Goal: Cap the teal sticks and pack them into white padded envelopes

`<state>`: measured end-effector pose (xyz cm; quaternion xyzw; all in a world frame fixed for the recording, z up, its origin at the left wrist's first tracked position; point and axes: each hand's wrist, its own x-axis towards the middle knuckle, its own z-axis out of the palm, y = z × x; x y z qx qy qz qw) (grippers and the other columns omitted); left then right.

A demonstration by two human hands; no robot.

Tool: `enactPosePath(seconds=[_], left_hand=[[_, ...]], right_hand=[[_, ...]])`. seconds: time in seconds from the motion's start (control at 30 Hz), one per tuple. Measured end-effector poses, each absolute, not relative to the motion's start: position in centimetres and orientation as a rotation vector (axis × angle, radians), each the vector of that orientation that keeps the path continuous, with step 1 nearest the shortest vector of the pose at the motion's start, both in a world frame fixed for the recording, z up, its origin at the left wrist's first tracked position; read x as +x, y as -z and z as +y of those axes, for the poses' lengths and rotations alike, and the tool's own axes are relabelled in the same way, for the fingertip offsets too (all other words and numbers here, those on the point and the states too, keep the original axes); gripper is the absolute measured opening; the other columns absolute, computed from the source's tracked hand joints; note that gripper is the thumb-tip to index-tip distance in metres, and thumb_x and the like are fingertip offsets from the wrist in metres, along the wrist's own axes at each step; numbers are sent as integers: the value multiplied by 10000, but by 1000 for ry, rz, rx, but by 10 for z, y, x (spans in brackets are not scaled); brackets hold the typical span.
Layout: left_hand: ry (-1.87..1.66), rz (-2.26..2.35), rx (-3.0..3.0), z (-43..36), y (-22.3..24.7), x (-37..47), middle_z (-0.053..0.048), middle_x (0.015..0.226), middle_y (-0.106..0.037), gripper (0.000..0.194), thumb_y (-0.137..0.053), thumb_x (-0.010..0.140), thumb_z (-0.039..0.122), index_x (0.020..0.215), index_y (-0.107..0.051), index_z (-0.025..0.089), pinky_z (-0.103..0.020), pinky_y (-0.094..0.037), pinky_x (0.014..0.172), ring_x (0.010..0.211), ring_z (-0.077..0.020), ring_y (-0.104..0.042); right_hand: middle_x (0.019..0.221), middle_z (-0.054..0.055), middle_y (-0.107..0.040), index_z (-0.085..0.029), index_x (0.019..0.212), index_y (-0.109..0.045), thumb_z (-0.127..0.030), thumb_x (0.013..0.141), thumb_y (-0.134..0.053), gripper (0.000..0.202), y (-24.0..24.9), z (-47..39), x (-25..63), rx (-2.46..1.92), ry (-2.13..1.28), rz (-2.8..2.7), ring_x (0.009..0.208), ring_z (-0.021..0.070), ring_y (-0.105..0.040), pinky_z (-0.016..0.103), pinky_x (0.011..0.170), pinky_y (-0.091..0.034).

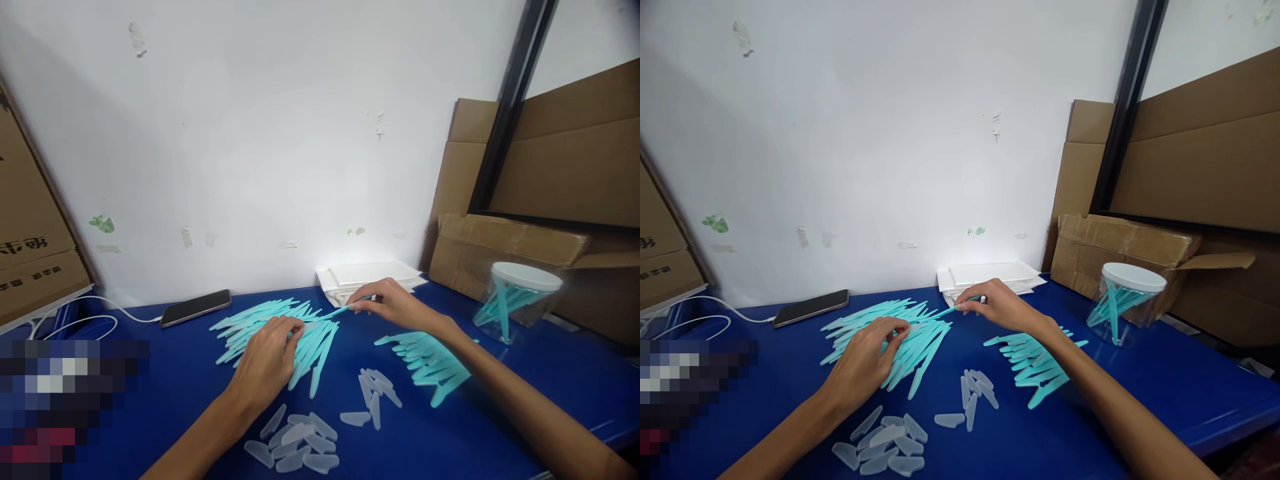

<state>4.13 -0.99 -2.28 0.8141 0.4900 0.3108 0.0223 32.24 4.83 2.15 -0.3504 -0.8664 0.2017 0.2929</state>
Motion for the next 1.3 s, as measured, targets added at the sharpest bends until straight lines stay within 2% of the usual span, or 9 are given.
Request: enactPosePath(seconds=[0.2, 0.53, 0.8, 0.93, 1.13, 1.3], left_hand=[[-1010, 1503, 2508, -12, 22, 43, -41, 968, -719, 226, -433, 985, 246, 1016, -654, 213, -344, -522, 737, 844, -201, -648], [-1093, 1334, 2501, -14, 27, 42, -49, 970, -688, 227, -438, 994, 236, 1062, -652, 208, -315, -525, 718, 802, -171, -643], [-1151, 1322, 2486, -19, 24, 44, -49, 925, -660, 240, -424, 1007, 246, 1074, -652, 211, -297, -513, 687, 787, -173, -622], [-1097, 1312, 2523, -18, 23, 43, -56, 960, -652, 261, -411, 1013, 242, 1113, -651, 216, -298, -510, 701, 845, -184, -626], [-914, 1275, 2665, -18, 25, 45, -45, 1030, -663, 292, -392, 1020, 233, 1216, -608, 245, -308, -499, 728, 886, -184, -632], [-963, 1379, 2807, -15, 23, 44, -55, 981, -693, 237, -420, 1002, 231, 1085, -639, 192, -366, -494, 766, 930, -228, -611]], right_hand=[[907, 50, -768, -232, 1002, -776, -531, 926, -586, 362, -20, 45, 318, -925, -564, -2336, 729, 180, -695, 268, 633, -536], [923, 39, -768, -253, 1037, -762, -483, 966, -554, 319, -12, 35, 299, -801, -406, -2374, 756, 182, -695, 284, 689, -527], [877, 25, -769, -251, 1021, -764, -456, 964, -568, 289, -9, 35, 297, -777, -454, -2324, 718, 168, -688, 269, 667, -514], [882, 23, -769, -252, 1024, -767, -445, 963, -573, 280, -8, 34, 295, -789, -468, -2326, 727, 165, -688, 265, 675, -511], [929, 16, -765, -269, 1065, -762, -442, 977, -556, 283, -5, 28, 288, -721, -464, -2407, 810, 164, -693, 267, 749, -507], [1128, 30, -733, -284, 1221, -682, -511, 987, -502, 372, -14, 30, 298, -867, -311, -2483, 925, 197, -686, 307, 817, -496]])
